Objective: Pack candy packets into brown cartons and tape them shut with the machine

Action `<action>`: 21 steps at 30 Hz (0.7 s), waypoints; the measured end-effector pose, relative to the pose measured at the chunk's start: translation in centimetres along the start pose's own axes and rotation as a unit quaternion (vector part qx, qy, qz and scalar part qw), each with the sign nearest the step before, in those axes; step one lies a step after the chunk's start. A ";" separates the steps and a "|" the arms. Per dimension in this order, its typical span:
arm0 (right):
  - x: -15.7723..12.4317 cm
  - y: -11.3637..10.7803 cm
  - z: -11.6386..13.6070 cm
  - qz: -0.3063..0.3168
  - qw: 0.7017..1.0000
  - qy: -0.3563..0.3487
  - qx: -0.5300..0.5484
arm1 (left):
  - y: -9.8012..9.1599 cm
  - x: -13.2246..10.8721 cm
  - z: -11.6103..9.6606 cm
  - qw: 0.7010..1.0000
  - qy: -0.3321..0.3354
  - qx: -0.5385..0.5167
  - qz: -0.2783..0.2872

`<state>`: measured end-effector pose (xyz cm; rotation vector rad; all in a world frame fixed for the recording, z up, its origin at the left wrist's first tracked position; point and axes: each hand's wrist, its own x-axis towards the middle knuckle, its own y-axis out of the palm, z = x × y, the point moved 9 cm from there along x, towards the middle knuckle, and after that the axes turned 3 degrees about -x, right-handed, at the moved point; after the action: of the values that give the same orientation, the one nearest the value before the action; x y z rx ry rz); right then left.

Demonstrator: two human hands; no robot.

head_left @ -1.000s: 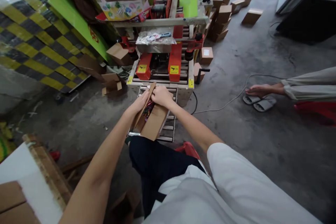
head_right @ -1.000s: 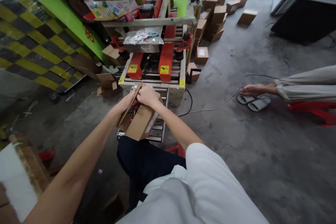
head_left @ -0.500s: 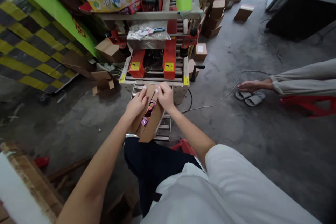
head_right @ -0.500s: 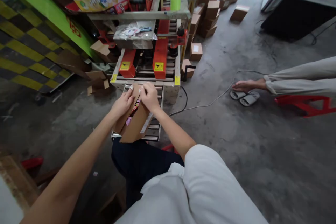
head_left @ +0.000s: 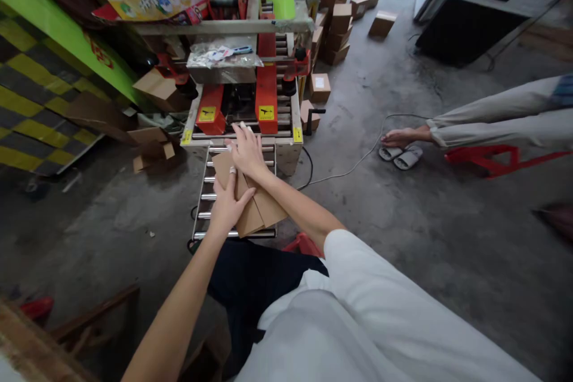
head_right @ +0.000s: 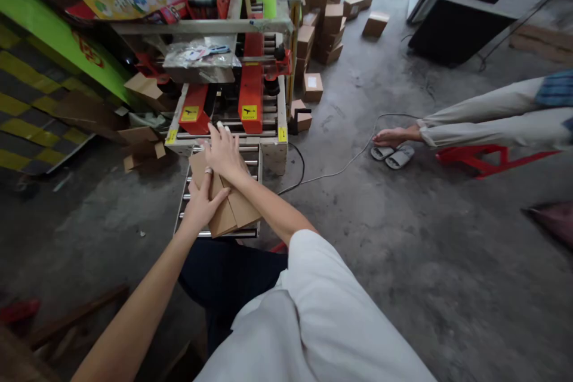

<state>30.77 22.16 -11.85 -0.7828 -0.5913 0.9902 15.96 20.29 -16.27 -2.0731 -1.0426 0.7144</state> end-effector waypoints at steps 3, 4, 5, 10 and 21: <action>-8.3 0.3 1.3 0.092 0.985 -0.145 0.000 | 0.2 0.2 0.3 0.999 0.021 -0.040 -0.002; -11.2 0.3 1.8 0.115 0.972 -0.203 -0.012 | 0.3 0.3 0.6 0.998 0.031 -0.058 -0.004; -13.7 0.3 2.0 0.131 0.959 -0.249 -0.027 | 0.4 0.4 0.8 0.996 0.042 -0.075 -0.003; -15.7 0.9 1.9 0.144 0.936 -0.307 -0.097 | 0.7 0.8 2.7 0.982 0.072 -0.170 0.041; 4.4 4.0 3.2 0.053 0.975 -0.169 -0.131 | -2.1 -8.1 12.9 0.893 -0.186 -0.397 -0.108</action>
<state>28.25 28.37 -12.78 -0.8912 -0.9984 1.1700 1.45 18.73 -21.12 -2.4611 -2.0118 0.6406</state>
